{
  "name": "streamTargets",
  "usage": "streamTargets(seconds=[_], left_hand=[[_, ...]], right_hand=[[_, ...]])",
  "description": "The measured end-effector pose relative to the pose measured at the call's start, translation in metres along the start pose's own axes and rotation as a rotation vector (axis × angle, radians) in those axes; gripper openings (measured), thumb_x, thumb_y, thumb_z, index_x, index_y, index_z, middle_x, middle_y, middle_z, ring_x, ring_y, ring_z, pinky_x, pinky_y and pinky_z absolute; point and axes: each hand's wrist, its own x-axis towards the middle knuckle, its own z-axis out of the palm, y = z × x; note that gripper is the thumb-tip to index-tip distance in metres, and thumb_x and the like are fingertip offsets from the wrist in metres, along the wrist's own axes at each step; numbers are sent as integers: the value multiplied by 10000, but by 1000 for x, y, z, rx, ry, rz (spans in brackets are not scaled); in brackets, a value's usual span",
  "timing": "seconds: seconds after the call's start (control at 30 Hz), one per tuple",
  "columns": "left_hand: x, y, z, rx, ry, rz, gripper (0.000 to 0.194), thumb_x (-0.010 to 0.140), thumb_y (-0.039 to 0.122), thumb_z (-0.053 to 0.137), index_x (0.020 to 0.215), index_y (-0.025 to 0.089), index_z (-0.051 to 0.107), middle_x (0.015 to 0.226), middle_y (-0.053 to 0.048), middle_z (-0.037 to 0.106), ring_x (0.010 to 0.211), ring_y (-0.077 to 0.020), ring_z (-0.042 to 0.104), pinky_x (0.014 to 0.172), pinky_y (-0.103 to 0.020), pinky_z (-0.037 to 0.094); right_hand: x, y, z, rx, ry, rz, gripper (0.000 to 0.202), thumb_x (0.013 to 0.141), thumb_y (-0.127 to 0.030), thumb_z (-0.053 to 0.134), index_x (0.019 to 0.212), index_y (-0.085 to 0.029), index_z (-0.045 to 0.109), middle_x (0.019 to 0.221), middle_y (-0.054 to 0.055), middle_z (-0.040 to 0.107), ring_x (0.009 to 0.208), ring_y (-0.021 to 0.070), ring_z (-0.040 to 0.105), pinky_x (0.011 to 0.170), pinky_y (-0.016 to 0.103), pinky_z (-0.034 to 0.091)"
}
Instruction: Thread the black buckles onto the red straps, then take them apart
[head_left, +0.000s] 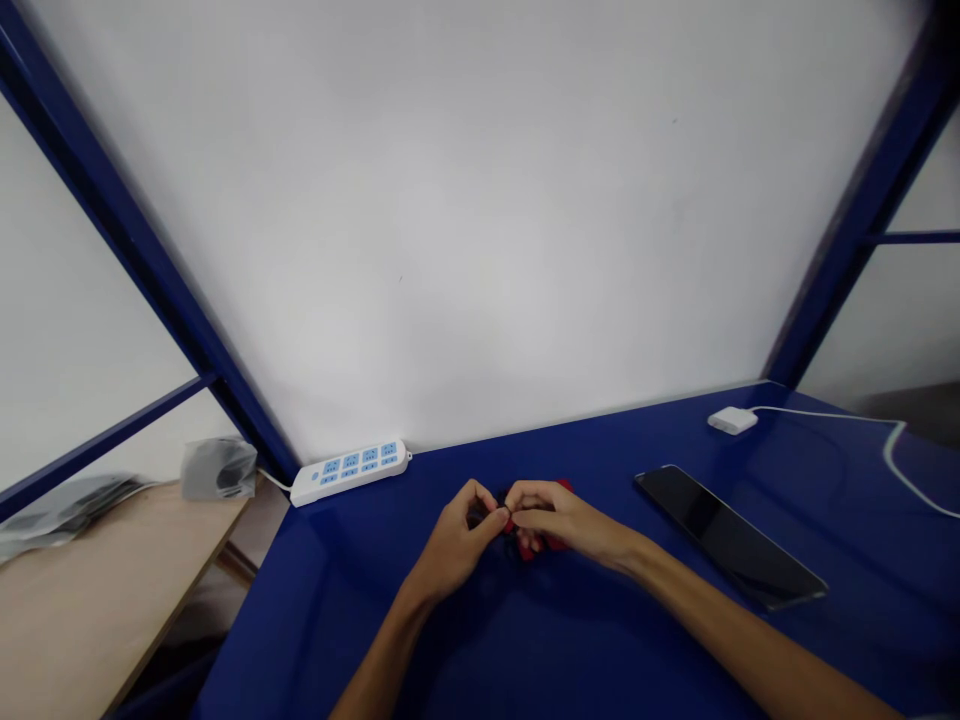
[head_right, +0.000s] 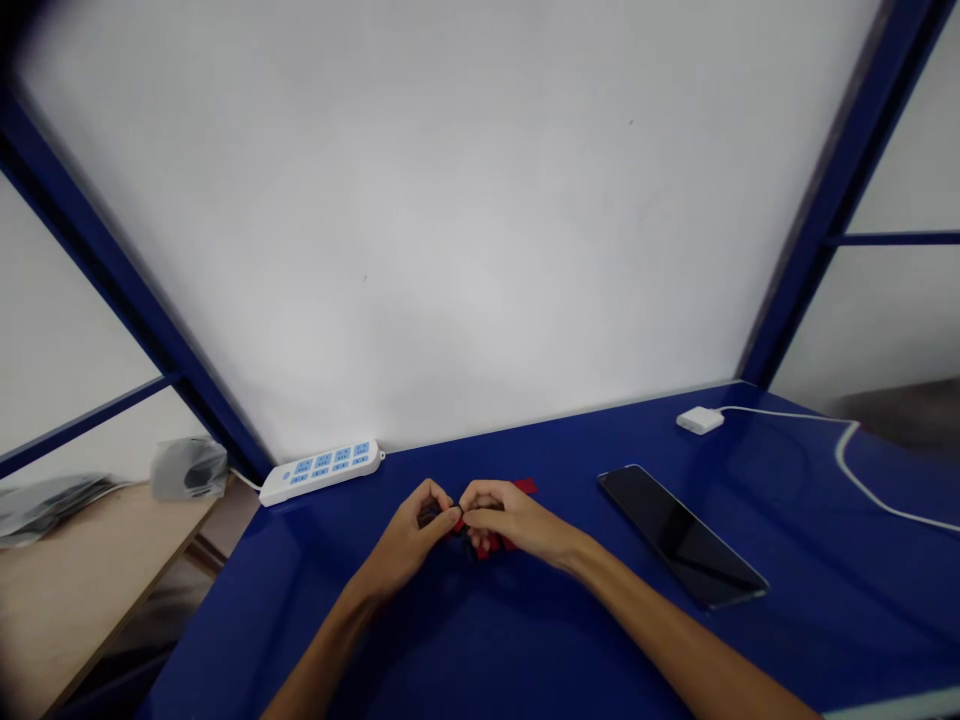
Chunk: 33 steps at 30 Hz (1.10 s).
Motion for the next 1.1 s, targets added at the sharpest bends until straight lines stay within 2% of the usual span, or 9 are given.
streamTargets(seconds=[0.23,0.33,0.47,0.6,0.73,0.93,1.0,1.1], left_hand=[[0,-1,5,-26,-1,25,338,892,508,609,907,186,507,832,12,560,745,-127,507,684,-242,395],[1,-4,7,54,17,8,364,916,536,555,853,177,533,759,24,531,692,-122,473,647,-241,374],[3,-4,8,135,33,3,401,953,529,484,774,174,534,686,35,493,644,-116,441,620,-244,347],[2,-2,10,135,133,59,386,958,503,493,757,174,522,697,30,501,654,-118,450,626,-244,345],[1,0,12,149,190,103,383,967,495,482,779,167,548,731,12,539,681,-128,475,642,-249,360],[-1,-2,15,40,74,56,389,953,520,501,777,173,506,683,37,479,620,-108,429,588,-235,346],[-3,0,16,-12,44,66,366,947,515,516,810,176,504,704,33,506,630,-108,455,596,-232,367],[-7,8,17,10,37,116,329,865,471,670,957,188,531,838,8,605,743,-133,550,681,-242,429]], right_hand=[[1,-4,6,-101,56,-23,76,776,-235,639,812,-178,606,634,-12,635,558,128,563,542,244,405],[2,0,9,-145,134,-56,46,754,-189,618,778,-192,579,631,-29,614,553,123,541,525,238,390],[2,4,12,-211,225,-148,71,792,-195,643,769,-194,576,637,-37,584,577,119,527,551,241,391],[2,-1,13,-106,167,-147,126,852,-296,663,861,-175,630,686,-7,636,583,123,562,570,249,417],[3,-2,10,176,97,-104,246,859,-382,694,914,-144,664,733,22,658,632,137,610,590,252,448],[2,5,5,407,-56,30,273,807,-352,792,840,-133,633,702,19,636,600,117,590,614,253,459],[2,5,3,436,-62,14,271,803,-334,800,799,-139,613,695,3,608,591,104,566,610,244,450],[1,4,3,439,-44,-52,269,819,-327,782,763,-157,581,668,-18,559,575,101,525,567,232,416]])
